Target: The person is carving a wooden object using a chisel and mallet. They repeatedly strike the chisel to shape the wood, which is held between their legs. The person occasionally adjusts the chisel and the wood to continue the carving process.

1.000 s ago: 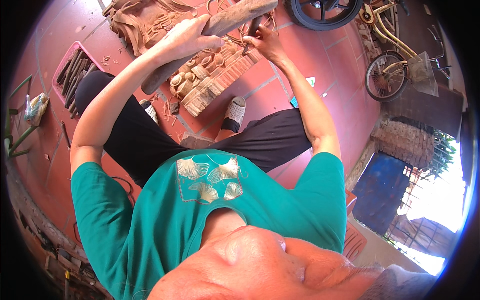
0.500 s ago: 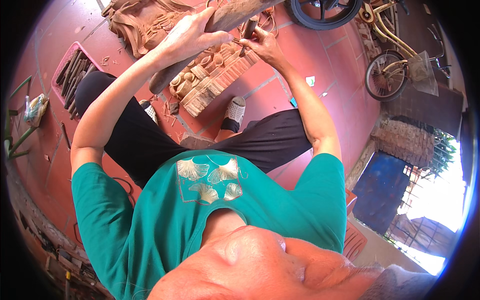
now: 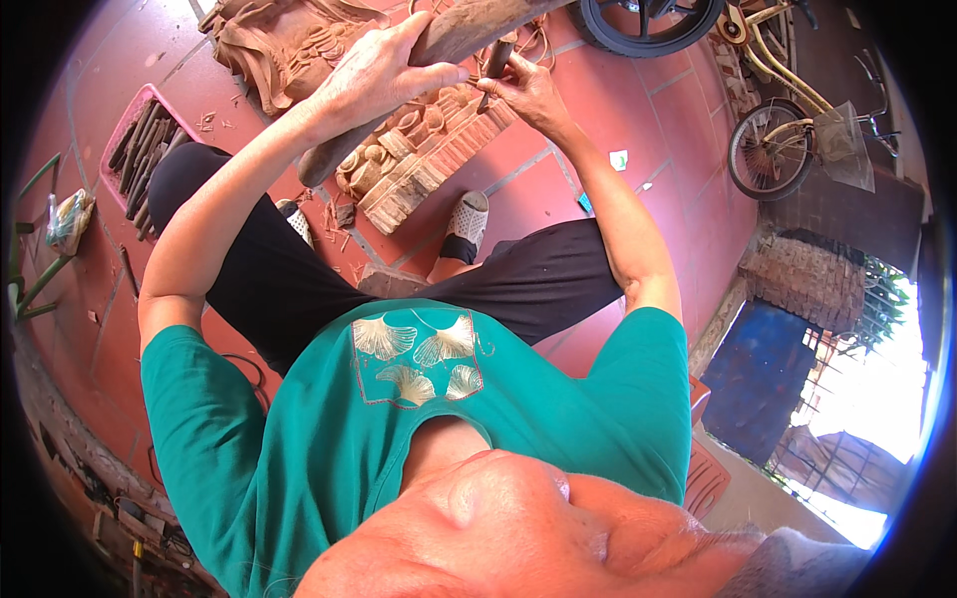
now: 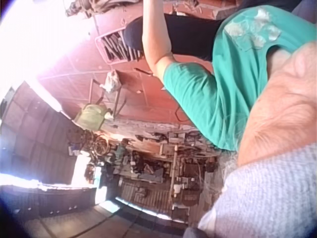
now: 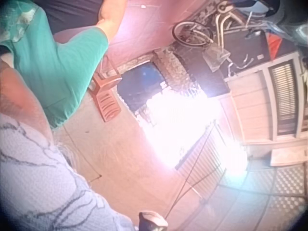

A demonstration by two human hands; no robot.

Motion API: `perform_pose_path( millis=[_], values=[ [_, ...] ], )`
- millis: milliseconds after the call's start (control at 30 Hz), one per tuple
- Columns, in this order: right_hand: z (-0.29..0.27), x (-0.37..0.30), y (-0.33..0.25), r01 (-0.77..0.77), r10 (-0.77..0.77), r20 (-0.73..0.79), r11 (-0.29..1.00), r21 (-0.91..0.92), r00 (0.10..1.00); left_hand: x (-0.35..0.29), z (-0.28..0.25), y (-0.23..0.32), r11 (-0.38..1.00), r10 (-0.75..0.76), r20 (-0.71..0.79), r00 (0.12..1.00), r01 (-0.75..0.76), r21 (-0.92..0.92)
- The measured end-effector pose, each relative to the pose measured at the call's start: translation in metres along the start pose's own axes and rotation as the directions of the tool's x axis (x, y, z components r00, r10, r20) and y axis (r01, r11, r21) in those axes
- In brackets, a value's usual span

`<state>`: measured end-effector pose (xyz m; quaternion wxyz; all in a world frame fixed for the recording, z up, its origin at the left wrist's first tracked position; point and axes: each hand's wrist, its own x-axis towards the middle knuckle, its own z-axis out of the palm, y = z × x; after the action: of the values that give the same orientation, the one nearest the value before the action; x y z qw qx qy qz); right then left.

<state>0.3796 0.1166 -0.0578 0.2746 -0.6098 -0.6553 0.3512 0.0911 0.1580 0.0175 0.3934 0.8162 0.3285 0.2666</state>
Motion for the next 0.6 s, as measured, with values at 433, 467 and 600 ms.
perform_pose_path(
  millis=[433, 467, 600],
  values=[
    [0.004, -0.015, -0.001, 0.102, -0.093, -0.129, 0.993, 0.060, 0.987, -0.003, 0.002, 0.004, 0.999, -0.019, 0.032, 0.999, 0.018, 0.048],
    [0.004, -0.017, -0.001, 0.100, -0.095, -0.137, 0.995, 0.025, 0.986, -0.003, 0.003, 0.004, 0.999, -0.017, 0.037, 0.999, 0.016, 0.042],
    [0.005, -0.026, -0.003, 0.066, -0.069, -0.168, 0.998, -0.024, 0.983, -0.005, 0.002, 0.012, 1.000, -0.021, 0.083, 0.996, 0.021, 0.001]
  ],
)
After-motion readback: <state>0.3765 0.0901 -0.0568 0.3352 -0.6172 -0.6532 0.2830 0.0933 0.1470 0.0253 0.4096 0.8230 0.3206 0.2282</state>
